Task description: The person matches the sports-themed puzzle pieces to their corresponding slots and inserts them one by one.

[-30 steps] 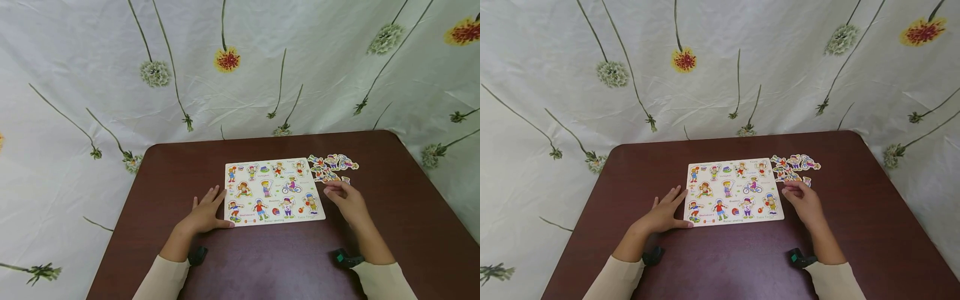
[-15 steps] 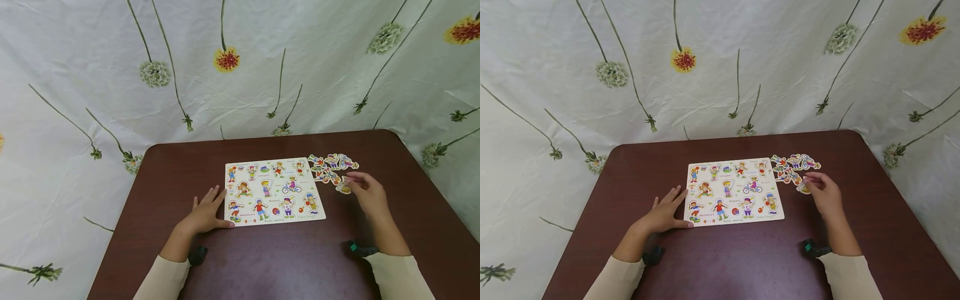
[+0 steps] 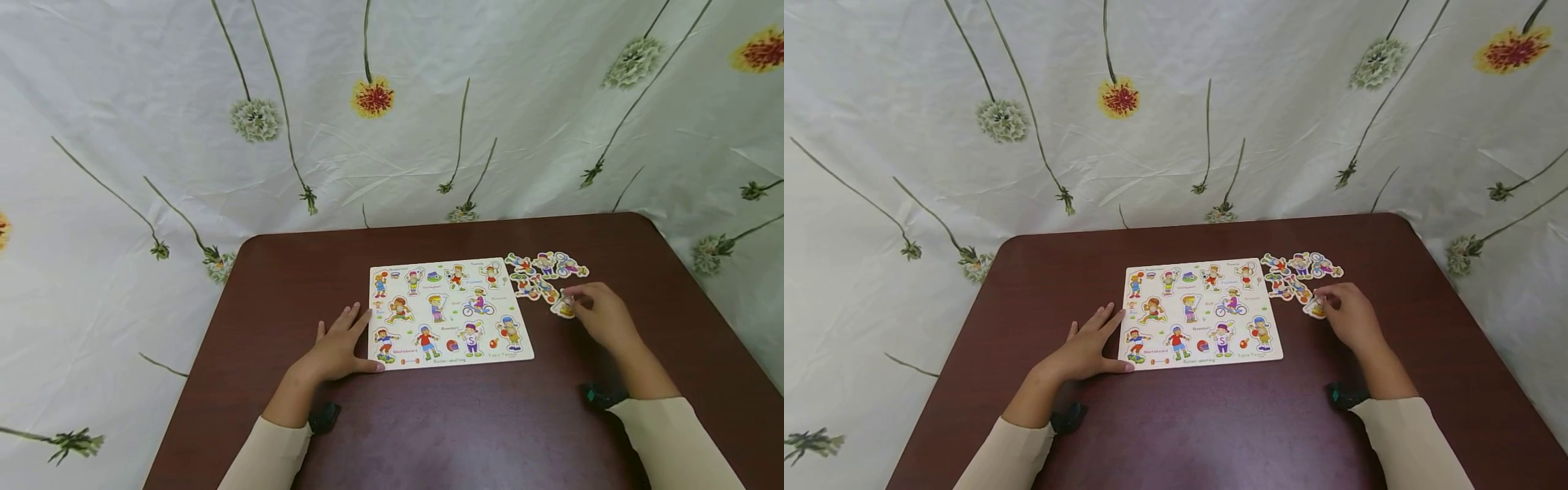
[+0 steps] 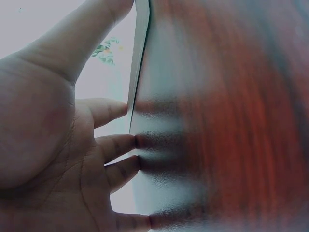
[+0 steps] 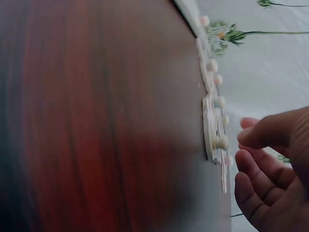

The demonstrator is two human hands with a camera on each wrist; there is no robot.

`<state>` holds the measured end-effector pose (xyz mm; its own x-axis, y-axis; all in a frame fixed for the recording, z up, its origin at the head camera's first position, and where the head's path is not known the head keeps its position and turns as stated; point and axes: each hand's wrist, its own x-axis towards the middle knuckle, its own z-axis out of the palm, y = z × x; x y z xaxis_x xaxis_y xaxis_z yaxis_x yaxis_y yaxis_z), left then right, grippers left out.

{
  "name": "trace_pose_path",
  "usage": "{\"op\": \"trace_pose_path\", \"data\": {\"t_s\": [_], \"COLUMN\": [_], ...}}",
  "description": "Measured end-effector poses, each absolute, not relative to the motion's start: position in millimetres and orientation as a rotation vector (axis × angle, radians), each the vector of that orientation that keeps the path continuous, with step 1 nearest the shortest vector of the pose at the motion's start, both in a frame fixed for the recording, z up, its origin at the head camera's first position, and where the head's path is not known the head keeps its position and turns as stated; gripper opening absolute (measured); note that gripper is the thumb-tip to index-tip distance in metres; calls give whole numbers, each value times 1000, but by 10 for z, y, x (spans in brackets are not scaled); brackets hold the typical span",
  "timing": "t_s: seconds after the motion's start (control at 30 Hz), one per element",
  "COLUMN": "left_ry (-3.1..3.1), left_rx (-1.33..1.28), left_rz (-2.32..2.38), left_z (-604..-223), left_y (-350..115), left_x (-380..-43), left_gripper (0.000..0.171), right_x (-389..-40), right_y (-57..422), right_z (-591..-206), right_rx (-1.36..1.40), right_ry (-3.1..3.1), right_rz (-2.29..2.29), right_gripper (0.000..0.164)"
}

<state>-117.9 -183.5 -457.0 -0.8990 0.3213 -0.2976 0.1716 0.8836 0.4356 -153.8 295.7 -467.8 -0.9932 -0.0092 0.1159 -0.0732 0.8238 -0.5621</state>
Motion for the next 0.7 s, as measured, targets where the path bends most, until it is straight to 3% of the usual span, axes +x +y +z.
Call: {"op": "trace_pose_path", "data": {"t_s": [0.7], "left_ry": [2694], "left_rx": [361], "left_rz": [554], "left_z": [-4574], "left_y": [-1840], "left_x": [-1177], "left_gripper": [108], "right_x": [-1593], "right_y": [3018], "right_z": [-4695], "right_rx": [241], "right_ry": [-3025], "right_rz": [762], "right_gripper": [15]}}
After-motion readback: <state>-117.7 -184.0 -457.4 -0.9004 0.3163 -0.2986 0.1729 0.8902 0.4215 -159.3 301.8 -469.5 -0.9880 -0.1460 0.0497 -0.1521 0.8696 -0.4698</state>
